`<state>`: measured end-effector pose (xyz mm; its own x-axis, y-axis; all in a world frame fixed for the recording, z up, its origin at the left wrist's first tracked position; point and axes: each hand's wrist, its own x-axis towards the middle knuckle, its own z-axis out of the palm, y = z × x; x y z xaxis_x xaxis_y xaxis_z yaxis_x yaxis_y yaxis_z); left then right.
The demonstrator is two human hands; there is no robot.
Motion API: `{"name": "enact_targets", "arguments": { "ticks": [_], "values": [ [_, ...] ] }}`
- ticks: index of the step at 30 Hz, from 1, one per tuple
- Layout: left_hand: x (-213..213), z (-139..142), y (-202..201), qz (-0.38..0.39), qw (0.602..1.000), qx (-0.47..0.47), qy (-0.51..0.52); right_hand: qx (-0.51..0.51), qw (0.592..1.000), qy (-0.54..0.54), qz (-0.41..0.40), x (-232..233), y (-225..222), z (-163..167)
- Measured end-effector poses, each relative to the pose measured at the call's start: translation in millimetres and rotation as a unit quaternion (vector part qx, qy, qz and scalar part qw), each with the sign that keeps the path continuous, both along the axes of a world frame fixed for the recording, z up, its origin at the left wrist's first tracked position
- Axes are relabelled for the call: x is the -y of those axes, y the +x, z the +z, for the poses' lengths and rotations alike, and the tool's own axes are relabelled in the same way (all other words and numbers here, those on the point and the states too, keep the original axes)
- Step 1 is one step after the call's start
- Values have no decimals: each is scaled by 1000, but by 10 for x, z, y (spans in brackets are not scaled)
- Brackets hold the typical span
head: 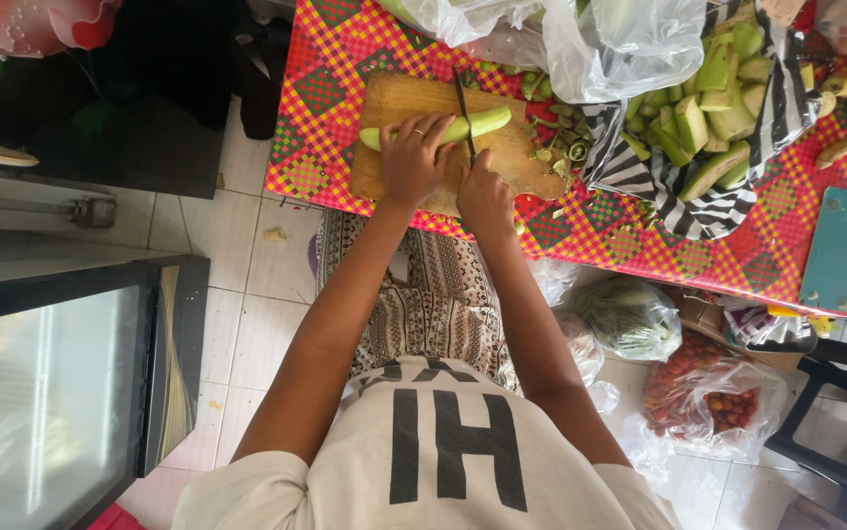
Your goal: The person chops green vegetables on a cutting board and places the pieces into a striped bag. They then return to the stove and use a slotted spoon to turn and remove fried fish from a pan into a metal tray.
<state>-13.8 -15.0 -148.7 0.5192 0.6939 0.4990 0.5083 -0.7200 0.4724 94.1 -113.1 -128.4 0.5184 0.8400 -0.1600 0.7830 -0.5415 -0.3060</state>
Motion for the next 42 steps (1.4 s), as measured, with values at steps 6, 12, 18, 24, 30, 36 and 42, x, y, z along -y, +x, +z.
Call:
{"name": "enact_targets", "arguments": {
  "ticks": [6, 12, 18, 24, 30, 36, 42],
  "values": [
    [-87, 90, -33, -12, 1000, -25, 3, -23, 1000, 5, -2, 162, -5, 14],
    [-256, 117, -2, 9, 998, -47, -43, -22, 1000, 8, -10, 690, -122, -34],
    [-360, 121, -306, -33, 999, -4, -32, -140, 988, 68, -1, 859, 245, 121],
    [-285, -27, -636, 7, 995, 21, -92, -112, 976, 183, -31, 929, 323, 439],
    [-229, -56, -438, -16, 994, 8, -105, -148, 963, 218, -48, 881, 296, 643],
    [-203, 11, -361, -48, 989, 60, -123, -83, 981, 176, -25, 812, 125, 646],
    [-222, -73, -535, -52, 982, 109, -148, -71, 994, 78, 36, 695, -82, 613]
  ]
}}
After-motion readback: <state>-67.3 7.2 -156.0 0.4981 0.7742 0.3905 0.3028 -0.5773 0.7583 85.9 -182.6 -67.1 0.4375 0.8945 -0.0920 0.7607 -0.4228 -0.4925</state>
